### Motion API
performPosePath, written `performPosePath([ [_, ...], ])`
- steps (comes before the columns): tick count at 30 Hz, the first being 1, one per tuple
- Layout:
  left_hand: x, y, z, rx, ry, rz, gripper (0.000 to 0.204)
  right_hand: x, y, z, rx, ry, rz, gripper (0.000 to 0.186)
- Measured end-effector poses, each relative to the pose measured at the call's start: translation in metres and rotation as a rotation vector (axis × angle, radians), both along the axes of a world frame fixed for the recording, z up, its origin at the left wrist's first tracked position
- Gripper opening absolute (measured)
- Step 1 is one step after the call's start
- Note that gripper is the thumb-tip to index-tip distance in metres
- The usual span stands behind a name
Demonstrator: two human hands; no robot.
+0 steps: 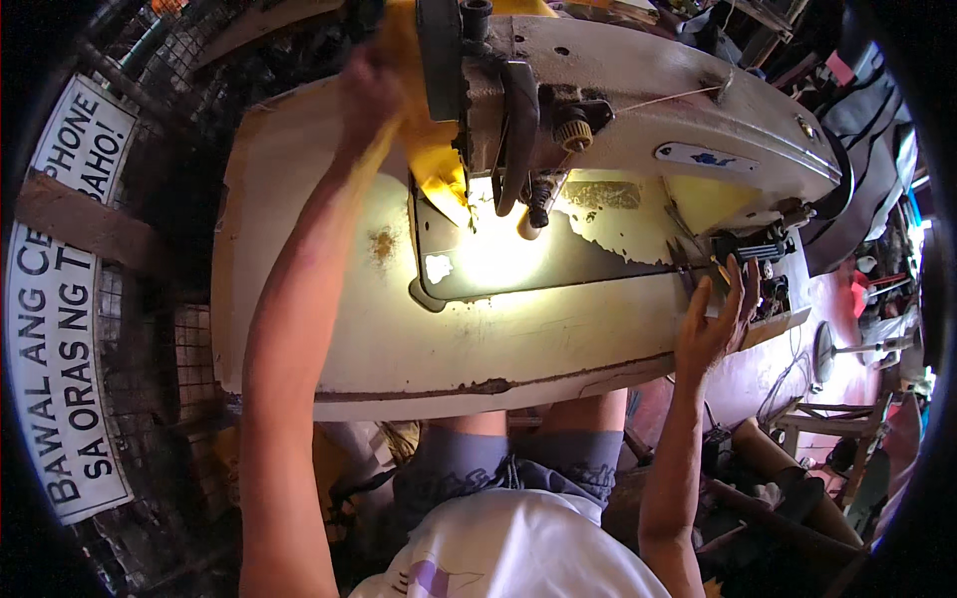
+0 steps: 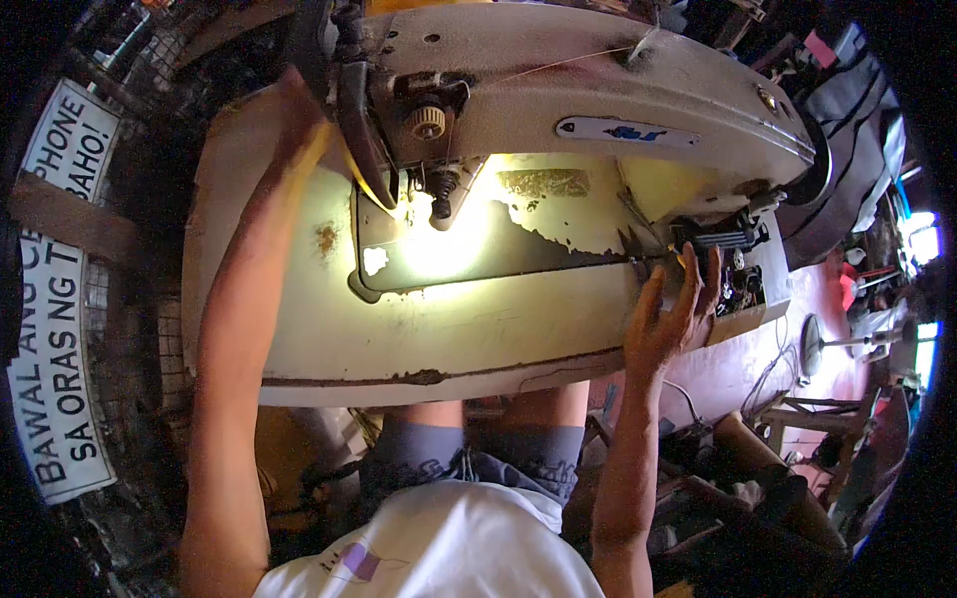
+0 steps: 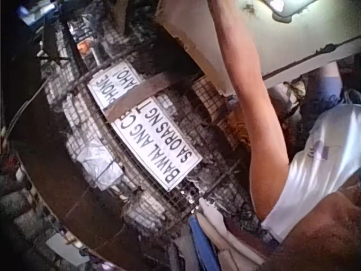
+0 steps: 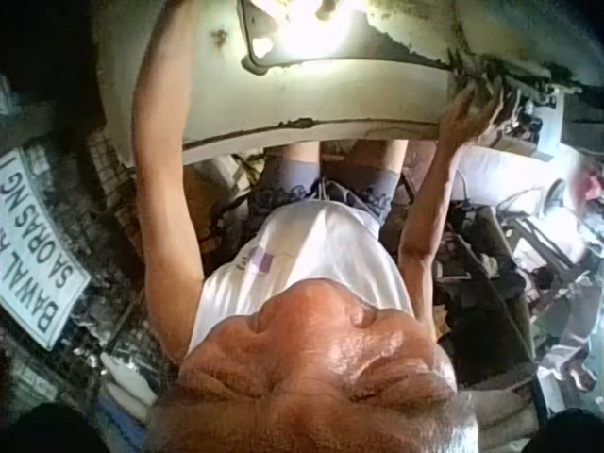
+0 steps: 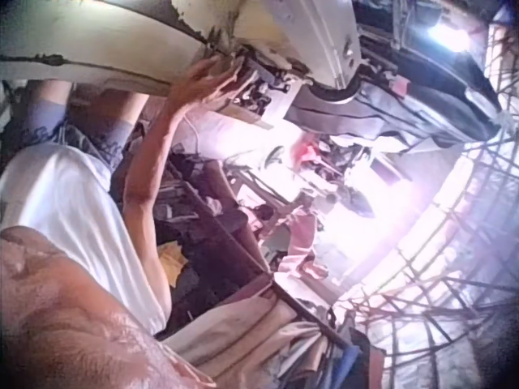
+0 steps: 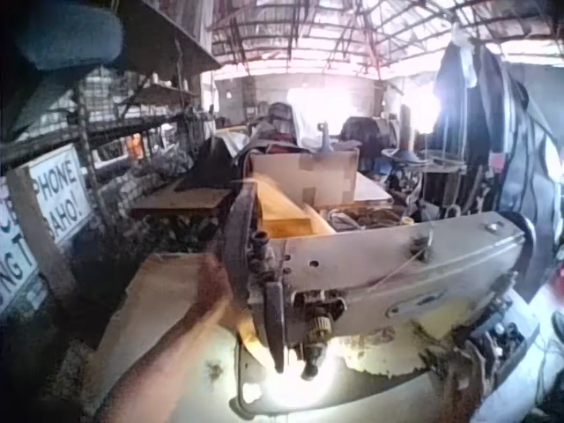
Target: Sewing a yellow fabric bag with a zipper and straps using an industrial sewing machine.
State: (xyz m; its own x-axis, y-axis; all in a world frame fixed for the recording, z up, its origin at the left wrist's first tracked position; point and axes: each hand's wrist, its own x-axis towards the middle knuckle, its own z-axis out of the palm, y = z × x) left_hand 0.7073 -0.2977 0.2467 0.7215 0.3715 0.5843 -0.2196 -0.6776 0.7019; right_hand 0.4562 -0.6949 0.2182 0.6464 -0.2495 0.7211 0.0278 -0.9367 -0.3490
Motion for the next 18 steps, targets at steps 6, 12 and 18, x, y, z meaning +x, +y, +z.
performPosePath([
  [6, -0.167, 0.067, 0.006, -0.682, -0.017, -0.107, 0.031, -0.002, -0.01, 0.001, 0.017, -0.065, 0.071, 0.04],
  [12, -0.308, 0.067, 0.015, -0.928, 0.209, -0.072, 0.022, 0.03, -0.091, 0.085, -0.223, -0.26, -0.085, 0.039],
  [18, -0.312, 0.037, 0.057, -0.456, 0.445, -0.363, 0.014, 0.16, -0.215, 0.171, -0.23, -0.135, 0.003, 0.038],
])
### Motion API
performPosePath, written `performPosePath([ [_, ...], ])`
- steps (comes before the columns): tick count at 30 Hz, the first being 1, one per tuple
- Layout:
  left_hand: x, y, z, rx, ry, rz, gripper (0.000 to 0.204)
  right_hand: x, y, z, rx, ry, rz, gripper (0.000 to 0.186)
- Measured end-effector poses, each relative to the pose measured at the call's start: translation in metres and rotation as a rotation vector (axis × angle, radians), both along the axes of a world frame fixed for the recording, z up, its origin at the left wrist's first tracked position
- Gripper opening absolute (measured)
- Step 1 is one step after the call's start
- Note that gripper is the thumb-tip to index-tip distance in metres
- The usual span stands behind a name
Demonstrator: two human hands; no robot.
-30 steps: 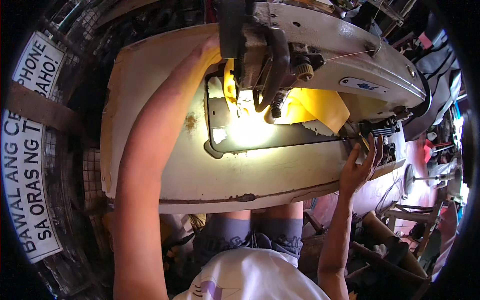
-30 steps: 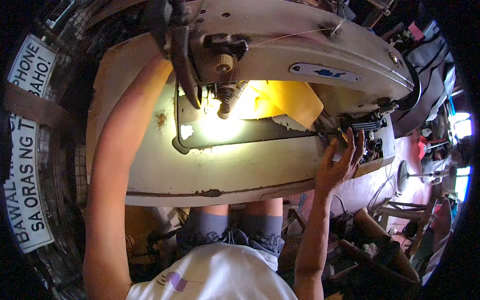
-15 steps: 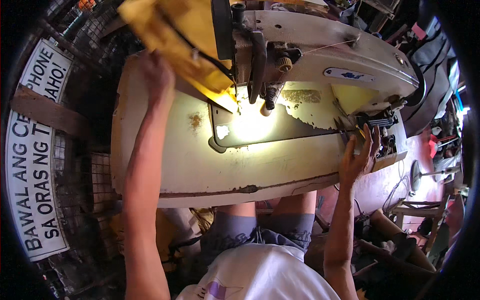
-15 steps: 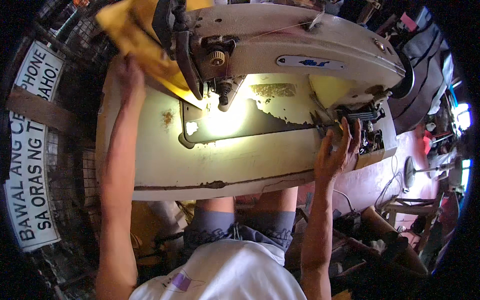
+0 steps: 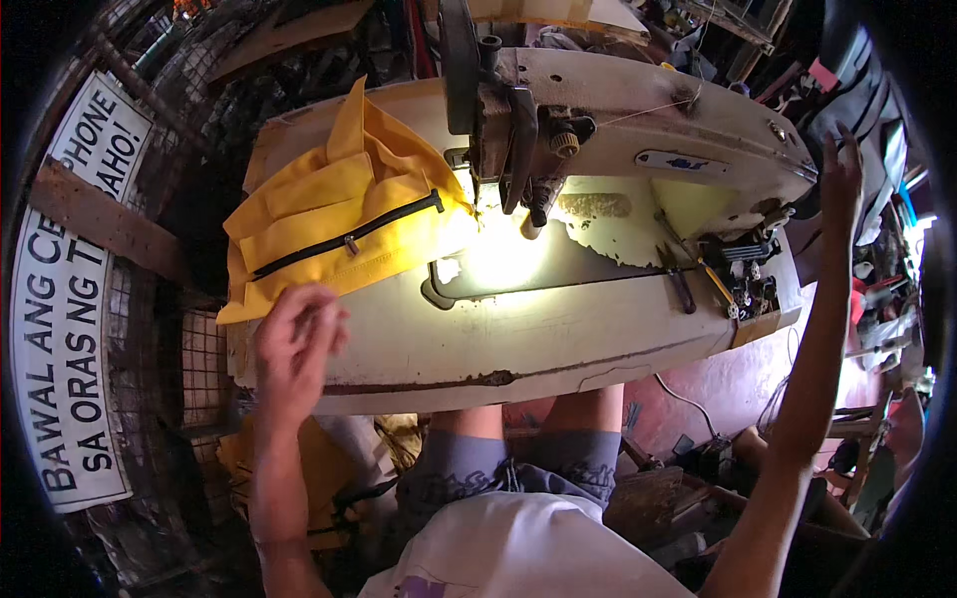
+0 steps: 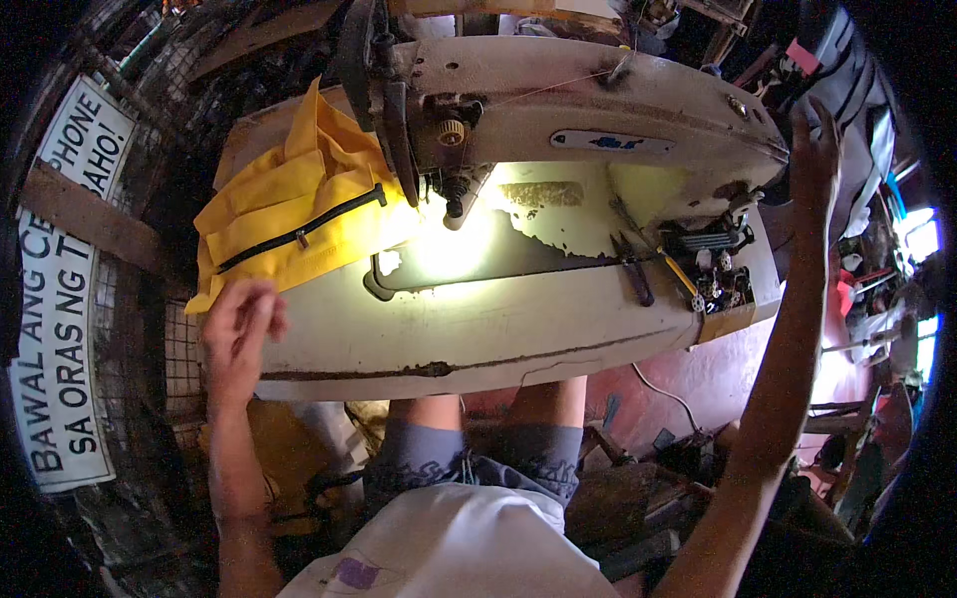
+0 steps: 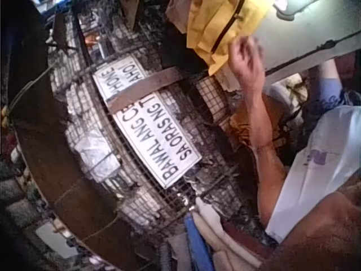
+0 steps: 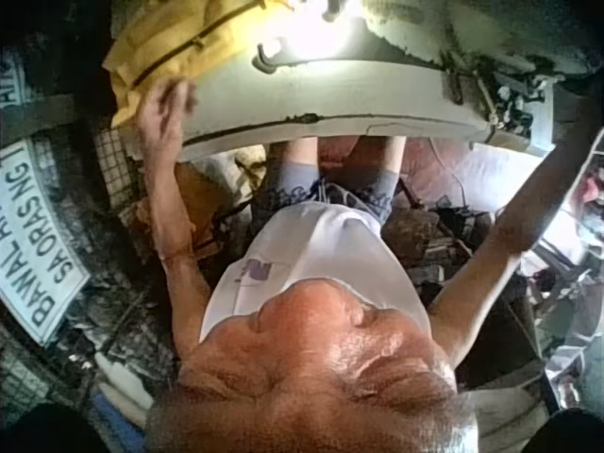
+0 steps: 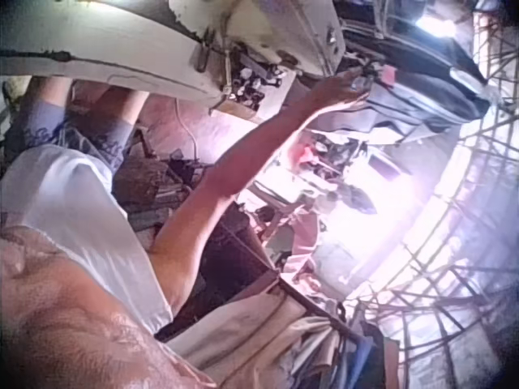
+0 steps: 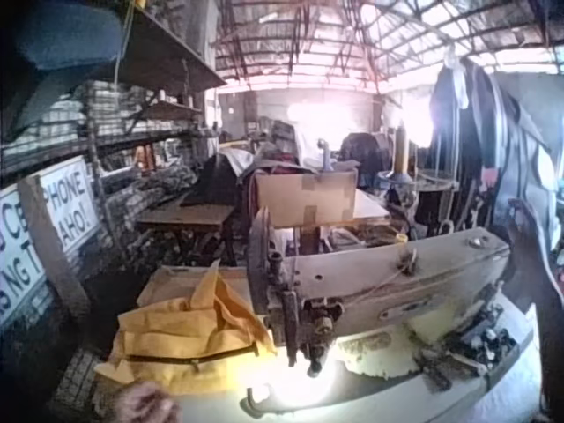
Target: Sewing a yellow fabric bag with a zipper and straps using an industrial sewing machine.
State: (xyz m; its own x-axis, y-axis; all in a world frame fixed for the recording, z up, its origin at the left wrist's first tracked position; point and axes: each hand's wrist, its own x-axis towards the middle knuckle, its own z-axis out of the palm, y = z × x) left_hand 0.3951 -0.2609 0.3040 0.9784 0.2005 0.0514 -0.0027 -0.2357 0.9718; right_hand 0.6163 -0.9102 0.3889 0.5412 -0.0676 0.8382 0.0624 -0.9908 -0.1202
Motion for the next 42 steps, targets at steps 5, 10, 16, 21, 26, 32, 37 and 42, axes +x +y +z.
performPosePath([
  [5, 0.106, -0.044, -0.015, 0.964, -0.626, -0.421, 0.022, 0.064, -0.087, -0.009, -0.547, 0.435, -0.147, 0.034],
  [10, 0.152, -0.056, -0.045, 0.909, -0.455, -0.603, 0.034, -0.024, -0.101, -0.137, -0.003, -0.016, 0.103, 0.029],
  [16, 0.151, -0.056, -0.062, 0.925, -0.521, -0.653, 0.036, -0.057, -0.083, -0.118, 0.139, 0.052, -0.251, 0.036],
  [21, 0.149, -0.057, -0.058, 0.998, -0.446, -0.646, 0.033, -0.001, -0.055, -0.06, -0.346, 0.146, -0.143, 0.037],
  [26, 0.133, -0.062, -0.063, 1.057, -0.488, -0.583, 0.041, -0.017, -0.033, -0.093, 0.308, 0.025, 0.058, 0.04],
  [32, 0.117, -0.066, -0.066, 1.115, -0.501, -0.408, 0.047, 0.076, -0.128, -0.005, -0.889, 0.295, 0.294, 0.046],
  [37, 0.114, -0.051, -0.063, 1.123, -0.423, -0.354, 0.039, 0.143, -0.134, -0.004, 0.286, 0.938, 0.615, 0.044],
  [42, 0.105, -0.036, -0.061, 1.159, -0.415, -0.366, 0.038, 0.081, -0.078, 0.002, -0.323, 0.63, 0.261, 0.042],
])
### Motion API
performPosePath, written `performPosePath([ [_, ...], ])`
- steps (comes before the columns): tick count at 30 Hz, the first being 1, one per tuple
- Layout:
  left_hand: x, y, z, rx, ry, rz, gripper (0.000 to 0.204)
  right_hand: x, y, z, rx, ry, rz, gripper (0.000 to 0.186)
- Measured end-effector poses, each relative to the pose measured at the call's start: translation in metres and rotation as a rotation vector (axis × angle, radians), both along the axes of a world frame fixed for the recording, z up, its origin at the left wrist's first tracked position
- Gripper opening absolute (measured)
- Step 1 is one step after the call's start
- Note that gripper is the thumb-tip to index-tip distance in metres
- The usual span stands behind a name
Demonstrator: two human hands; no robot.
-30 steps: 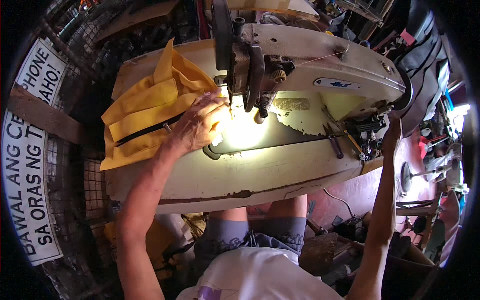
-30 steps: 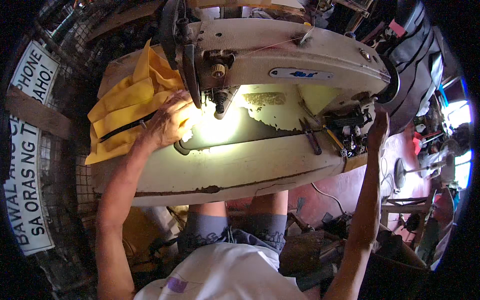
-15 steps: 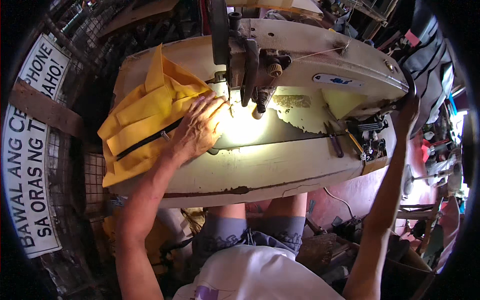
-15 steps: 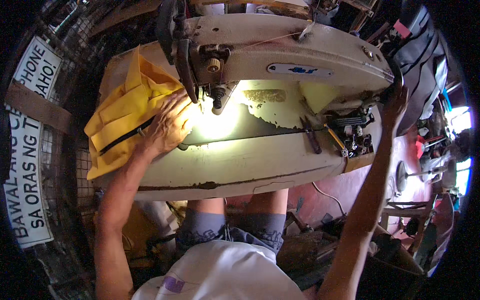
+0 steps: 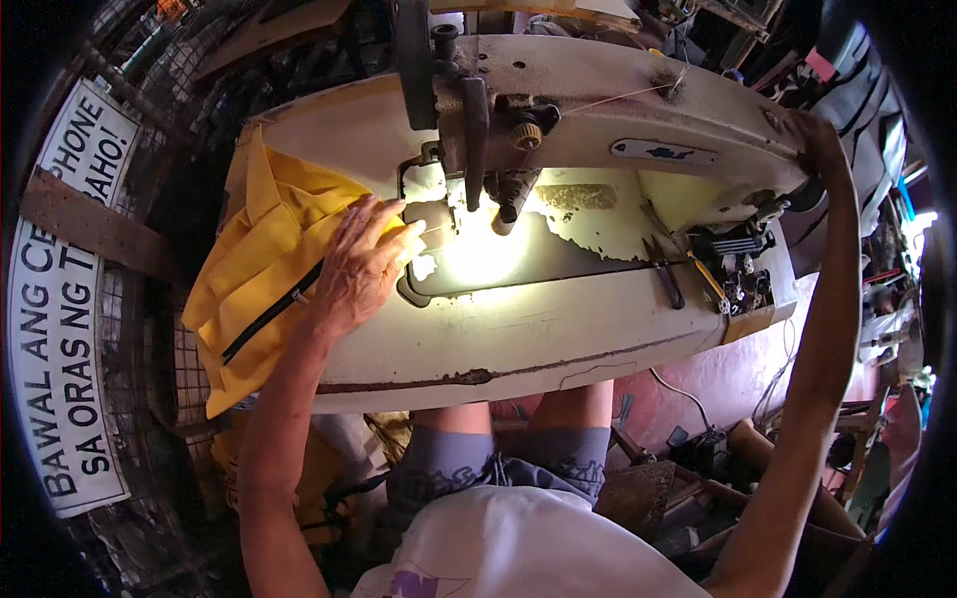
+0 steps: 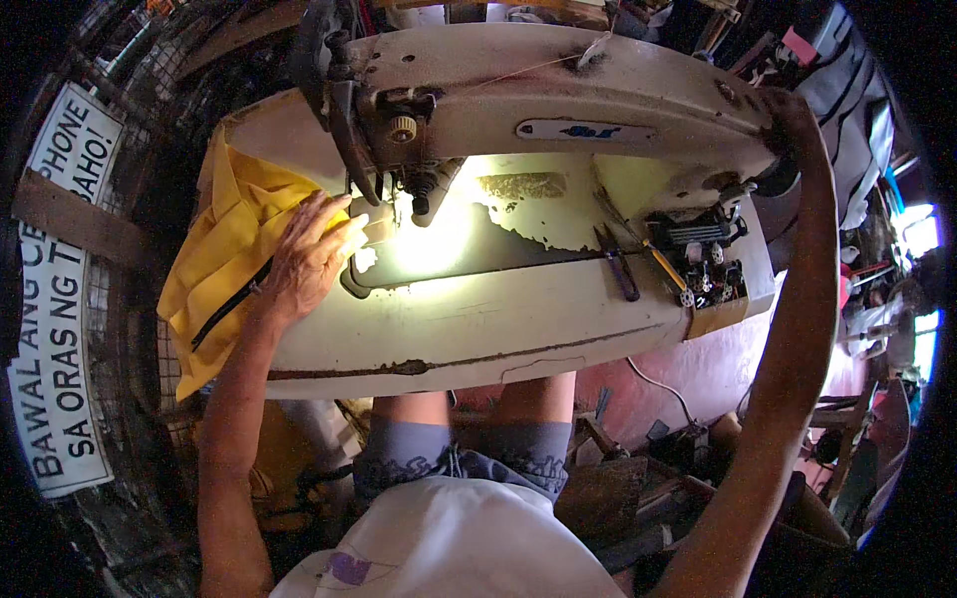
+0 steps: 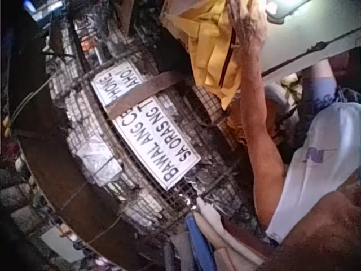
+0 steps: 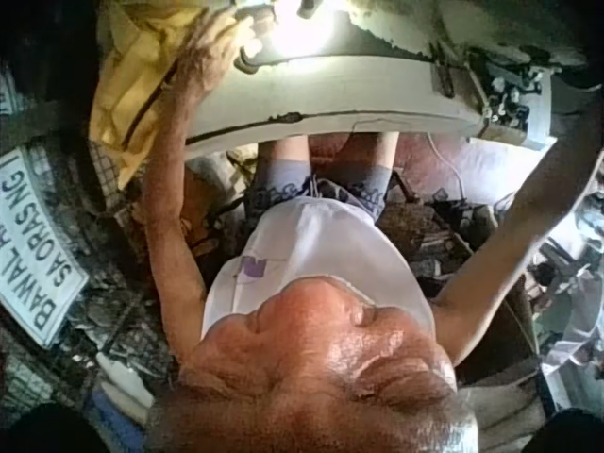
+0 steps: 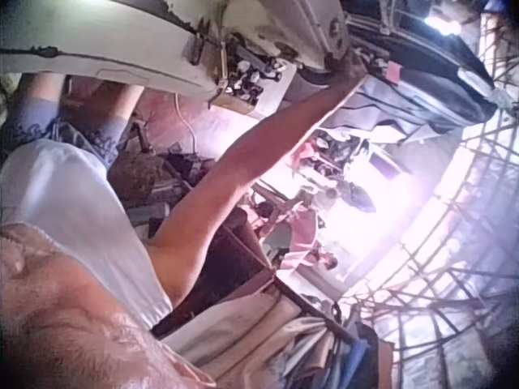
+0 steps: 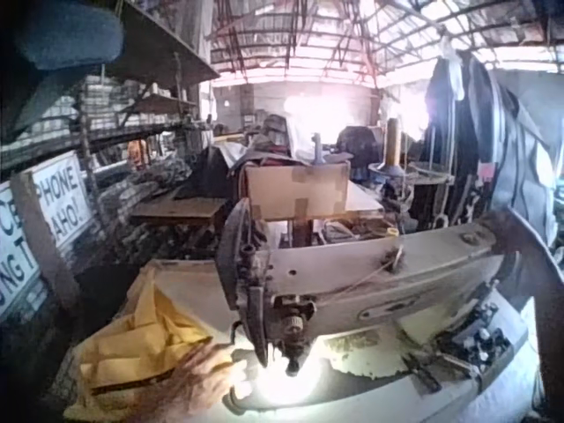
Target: Sewing a yellow fabric bag with a zipper and straps using an industrial sewing machine.
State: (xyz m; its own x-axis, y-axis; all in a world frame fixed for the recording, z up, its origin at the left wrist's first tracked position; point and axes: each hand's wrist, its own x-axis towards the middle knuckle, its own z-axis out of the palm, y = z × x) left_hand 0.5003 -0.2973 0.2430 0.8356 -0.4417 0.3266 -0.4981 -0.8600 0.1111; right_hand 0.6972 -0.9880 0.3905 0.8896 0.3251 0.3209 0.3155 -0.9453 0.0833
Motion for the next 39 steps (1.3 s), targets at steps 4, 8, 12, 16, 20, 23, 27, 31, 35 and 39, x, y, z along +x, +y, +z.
performPosePath([
  [4, -0.007, 0.002, -0.001, -0.035, -0.014, -0.026, 0.035, -0.074, 0.045, -0.043, 0.249, -0.502, -0.106, 0.037],
  [8, -0.008, 0.002, -0.001, -0.028, 0.002, -0.025, 0.033, -0.068, 0.052, -0.04, 0.769, -0.465, -0.15, 0.038],
  [12, -0.016, 0.006, 0.001, -0.009, 0.029, -0.026, 0.035, -0.01, 0.022, -0.002, 0.543, 0.091, -0.066, 0.039],
  [16, -0.031, 0.012, 0.003, -0.018, 0.012, -0.036, 0.038, 0.011, -0.009, -0.012, 0.072, -0.005, -0.017, 0.041],
  [20, -0.036, 0.01, 0.005, -0.021, 0.002, -0.018, 0.033, -0.024, 0.012, -0.013, 0.168, -0.2, -0.05, 0.034],
  [23, -0.021, 0.006, 0.016, -0.006, -0.039, -0.032, 0.02, -0.084, 0.087, 0.004, 0.031, -0.643, -0.371, 0.036],
  [27, 0.019, 0.002, 0.039, 0.018, 0.332, -0.176, 0.017, -0.202, 0.226, -0.054, 0.298, -0.344, -0.23, 0.021],
  [31, 0.066, -0.003, 0.046, -0.105, 0.827, -0.247, 0.016, -0.251, 0.296, -0.141, 0.247, -0.044, -0.111, 0.027],
  [35, 0.078, 0.009, 0.036, -0.323, 0.805, -0.305, 0.019, -0.235, 0.297, -0.156, 0.199, -0.039, -0.192, 0.028],
  [39, 0.078, 0.015, 0.023, -0.431, 0.729, -0.34, 0.02, -0.234, 0.337, -0.141, 0.029, 0.101, -0.113, 0.028],
])
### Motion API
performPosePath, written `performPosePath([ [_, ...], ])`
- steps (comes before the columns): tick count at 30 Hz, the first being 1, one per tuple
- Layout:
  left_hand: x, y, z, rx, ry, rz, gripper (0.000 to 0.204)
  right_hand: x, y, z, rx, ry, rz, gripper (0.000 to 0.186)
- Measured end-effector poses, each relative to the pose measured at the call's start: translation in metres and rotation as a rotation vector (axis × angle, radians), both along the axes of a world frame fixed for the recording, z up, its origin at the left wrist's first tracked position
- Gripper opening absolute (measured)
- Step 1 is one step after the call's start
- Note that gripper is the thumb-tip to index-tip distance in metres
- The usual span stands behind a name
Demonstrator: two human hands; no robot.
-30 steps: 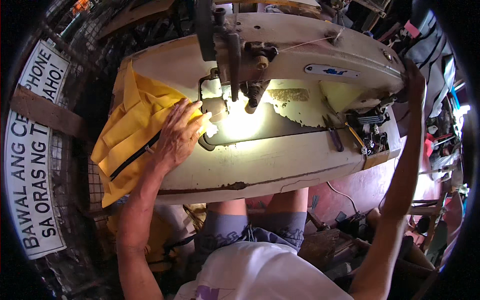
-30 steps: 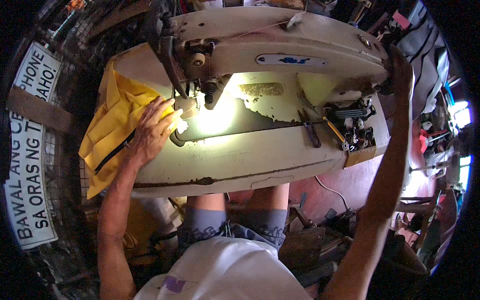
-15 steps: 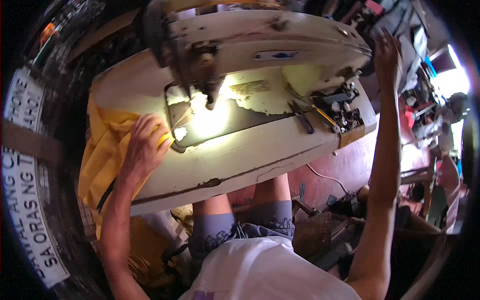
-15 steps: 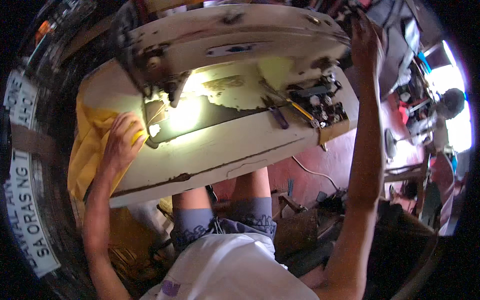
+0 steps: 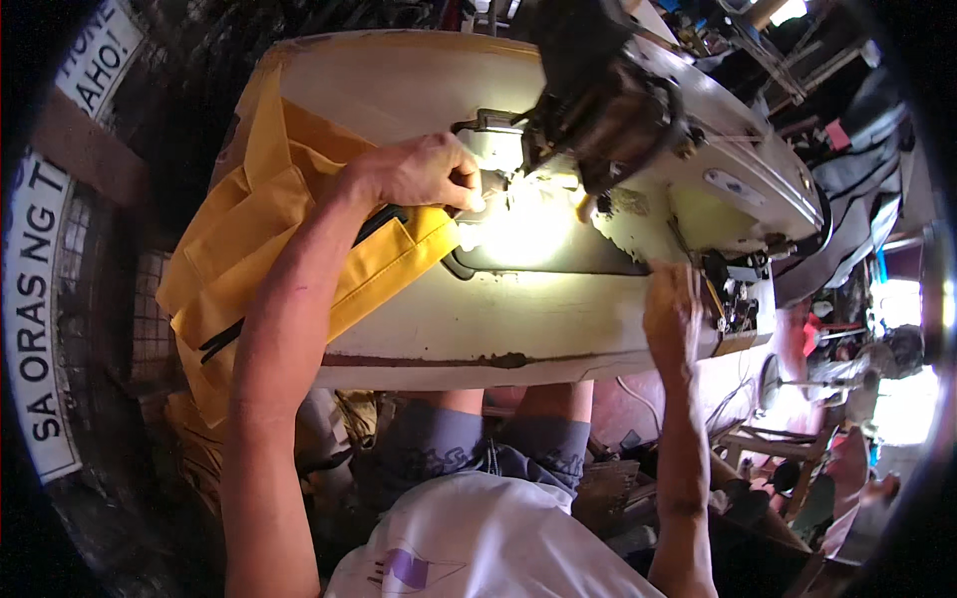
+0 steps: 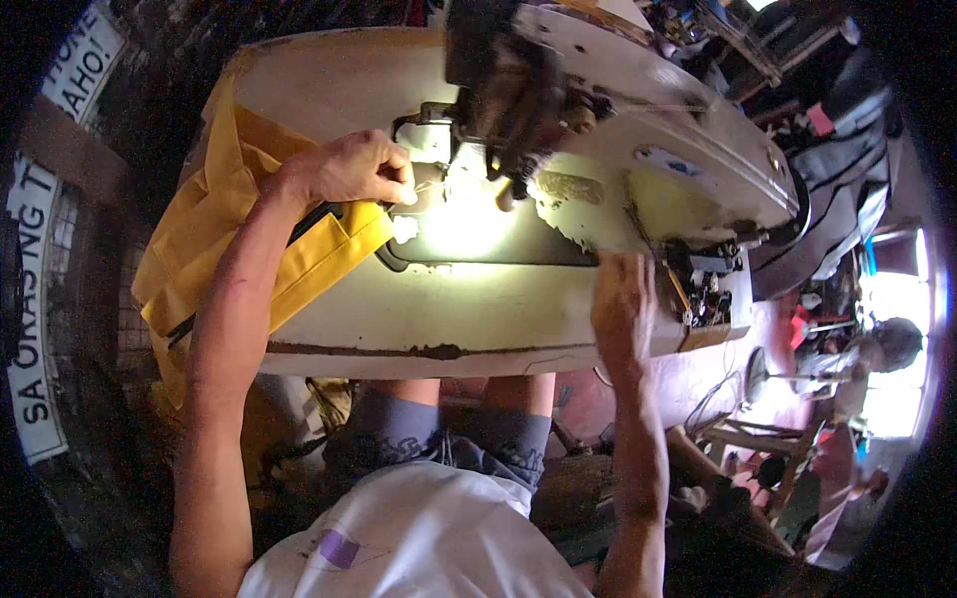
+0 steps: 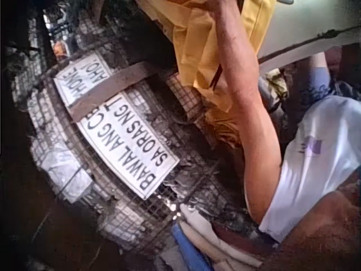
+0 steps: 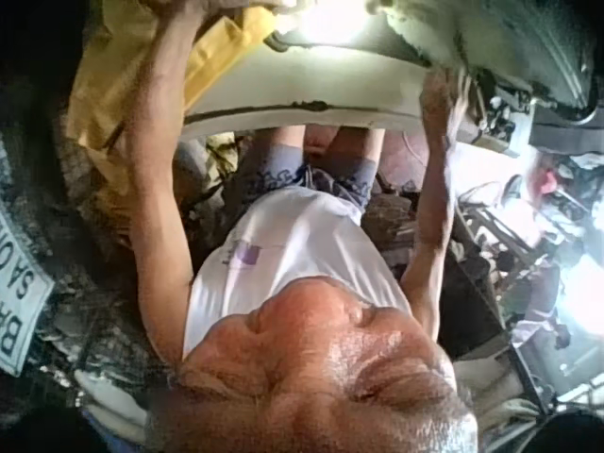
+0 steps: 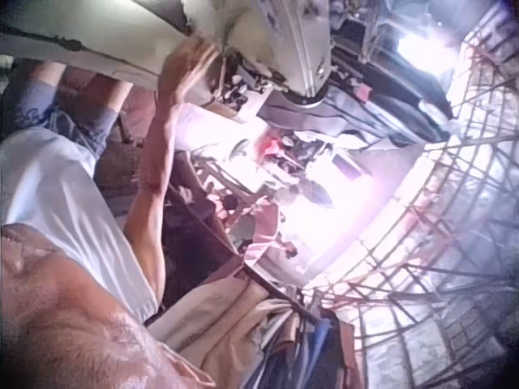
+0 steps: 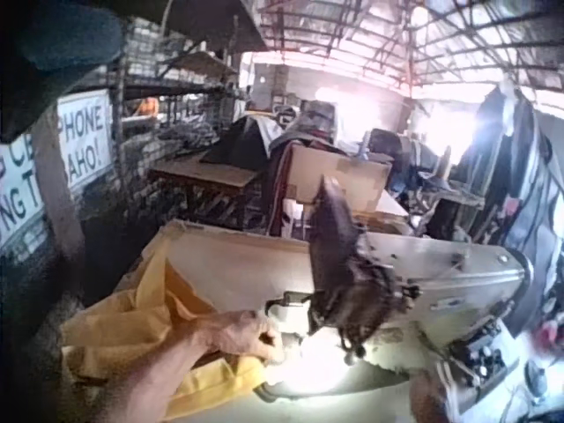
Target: Sewing a yellow fabric bag with a zipper and straps using an industrial sewing machine.
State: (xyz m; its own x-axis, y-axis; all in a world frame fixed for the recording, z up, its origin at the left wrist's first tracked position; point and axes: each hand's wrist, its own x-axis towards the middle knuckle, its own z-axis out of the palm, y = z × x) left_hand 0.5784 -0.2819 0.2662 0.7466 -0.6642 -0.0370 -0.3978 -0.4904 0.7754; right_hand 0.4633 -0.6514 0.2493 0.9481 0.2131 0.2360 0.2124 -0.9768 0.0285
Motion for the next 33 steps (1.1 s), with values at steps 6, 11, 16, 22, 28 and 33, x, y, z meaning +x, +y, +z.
performPosePath([
  [6, 0.006, -0.001, -0.013, -0.02, 0.019, 0.047, 0.024, -0.012, 0.126, 0.012, 0.313, 0.093, 0.374, 0.041],
  [11, 0.011, 0.002, -0.024, -0.154, -0.035, 0.025, 0.013, 0.003, 0.18, 0.021, 0.134, -0.034, 0.377, 0.035],
  [16, 0.012, 0.002, -0.027, -0.146, -0.017, 0.029, 0.017, 0.015, 0.191, 0.017, 0.056, -0.052, 0.391, 0.032],
  [22, 0.006, 0.0, -0.021, -0.078, -0.133, 0.014, 0.02, 0.017, 0.174, 0.002, 0.102, 0.033, 0.335, 0.016],
  [28, -0.016, -0.018, -0.028, 0.173, -0.549, 0.084, 0.021, -0.011, 0.059, -0.007, 0.187, -0.016, -0.136, 0.036],
  [33, -0.032, -0.03, -0.026, 0.238, -0.831, -0.006, 0.012, -0.014, -0.005, -0.025, 0.143, -0.189, -0.253, 0.038],
])
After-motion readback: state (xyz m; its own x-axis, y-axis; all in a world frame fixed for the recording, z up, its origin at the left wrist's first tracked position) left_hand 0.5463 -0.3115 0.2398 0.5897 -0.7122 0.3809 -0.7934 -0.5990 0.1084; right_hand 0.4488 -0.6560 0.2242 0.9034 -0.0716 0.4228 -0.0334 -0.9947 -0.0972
